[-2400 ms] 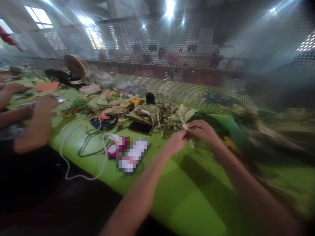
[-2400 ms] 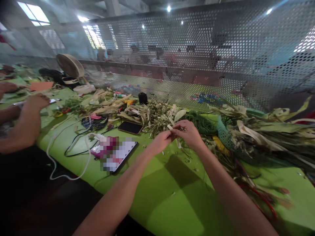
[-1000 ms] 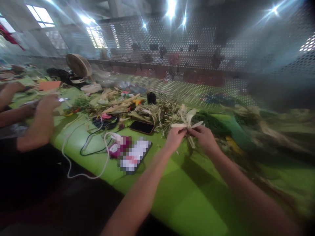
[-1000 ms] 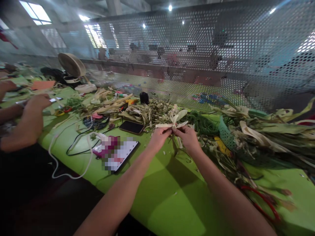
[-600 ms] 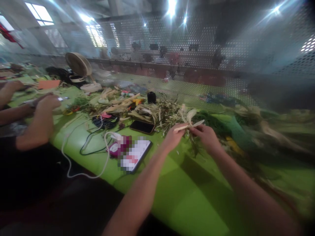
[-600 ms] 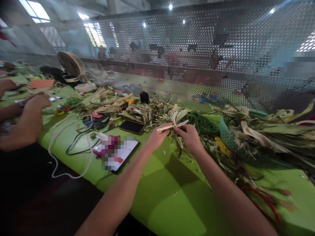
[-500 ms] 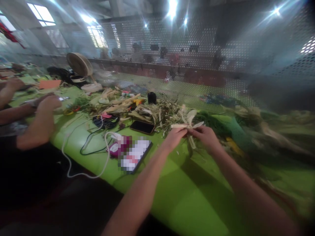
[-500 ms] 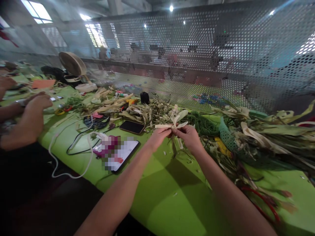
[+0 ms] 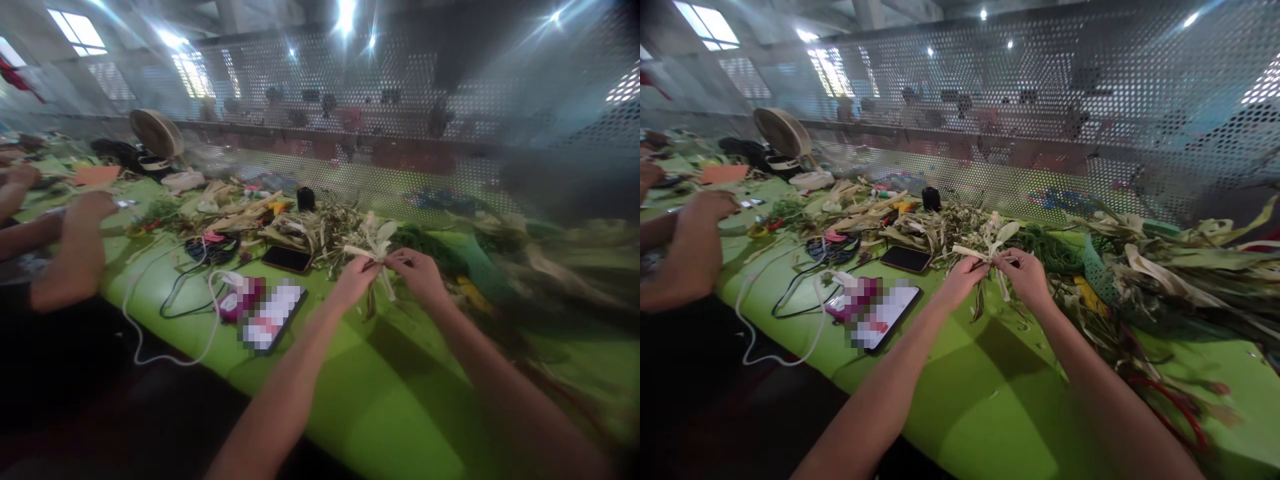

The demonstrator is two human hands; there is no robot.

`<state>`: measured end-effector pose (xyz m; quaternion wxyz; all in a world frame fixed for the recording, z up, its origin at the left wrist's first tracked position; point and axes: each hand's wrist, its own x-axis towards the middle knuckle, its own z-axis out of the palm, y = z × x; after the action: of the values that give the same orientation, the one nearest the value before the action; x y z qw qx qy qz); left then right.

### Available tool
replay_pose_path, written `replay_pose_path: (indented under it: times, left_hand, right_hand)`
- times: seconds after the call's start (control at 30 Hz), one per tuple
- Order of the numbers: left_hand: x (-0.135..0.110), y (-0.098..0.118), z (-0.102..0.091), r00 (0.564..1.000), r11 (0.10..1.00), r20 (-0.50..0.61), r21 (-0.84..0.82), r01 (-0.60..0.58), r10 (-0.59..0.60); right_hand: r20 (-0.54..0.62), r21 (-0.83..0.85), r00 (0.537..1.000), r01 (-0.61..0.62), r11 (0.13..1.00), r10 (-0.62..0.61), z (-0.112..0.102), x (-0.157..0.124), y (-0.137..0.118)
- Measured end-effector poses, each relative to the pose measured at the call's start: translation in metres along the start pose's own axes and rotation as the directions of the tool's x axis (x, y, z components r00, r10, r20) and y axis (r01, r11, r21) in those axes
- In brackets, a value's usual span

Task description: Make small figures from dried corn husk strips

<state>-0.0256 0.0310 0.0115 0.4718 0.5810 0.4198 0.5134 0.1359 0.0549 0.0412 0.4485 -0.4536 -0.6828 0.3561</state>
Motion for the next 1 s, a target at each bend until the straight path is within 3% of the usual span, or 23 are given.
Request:
replay_pose_path:
  times: [0.2,0.43,0.6,0.7,0.87,1.0]
  left_hand:
    - [0.005,-0.006,-0.001,0.996,0.997,0.06,0.016,-0.07,0.069]
    - [0.004,-0.011,0.0,0.994,0.977,0.093,-0.2,0.072,-0.054]
    - [0.003,-0.008,-0.002,0.993,0.995,0.119,-0.095,0.02,-0.009]
    - [0.002,-0.008,-0.001,0.987,0.999,0.156,-0.04,-0.034,0.04]
    - [-0.001,-0.004,0.001,0.992,0.998,0.126,0.057,-0.025,0.018]
    - [-0.001,-0.001,0.001,0.988,0.992,0.142,0.102,-0.071,0.056]
  right_hand:
    - [-0.067,-0.043,0.997,0.031,0.999,-0.034,-0.001,0.002,0.002]
    - [-0.036,0.084,0.997,-0.068,0.994,0.071,-0.007,0.007,0.002]
    - [0.113,0.164,0.983,-0.162,0.973,0.145,-0.01,0.008,0.002]
    - [0.145,0.275,0.975,-0.204,0.94,0.169,-0.008,0.008,0.003]
    - [0.09,0.403,0.987,-0.156,0.902,0.131,-0.003,0.007,0.004]
    - [-0.011,0.313,0.998,-0.053,0.948,0.059,0.0,0.005,0.004]
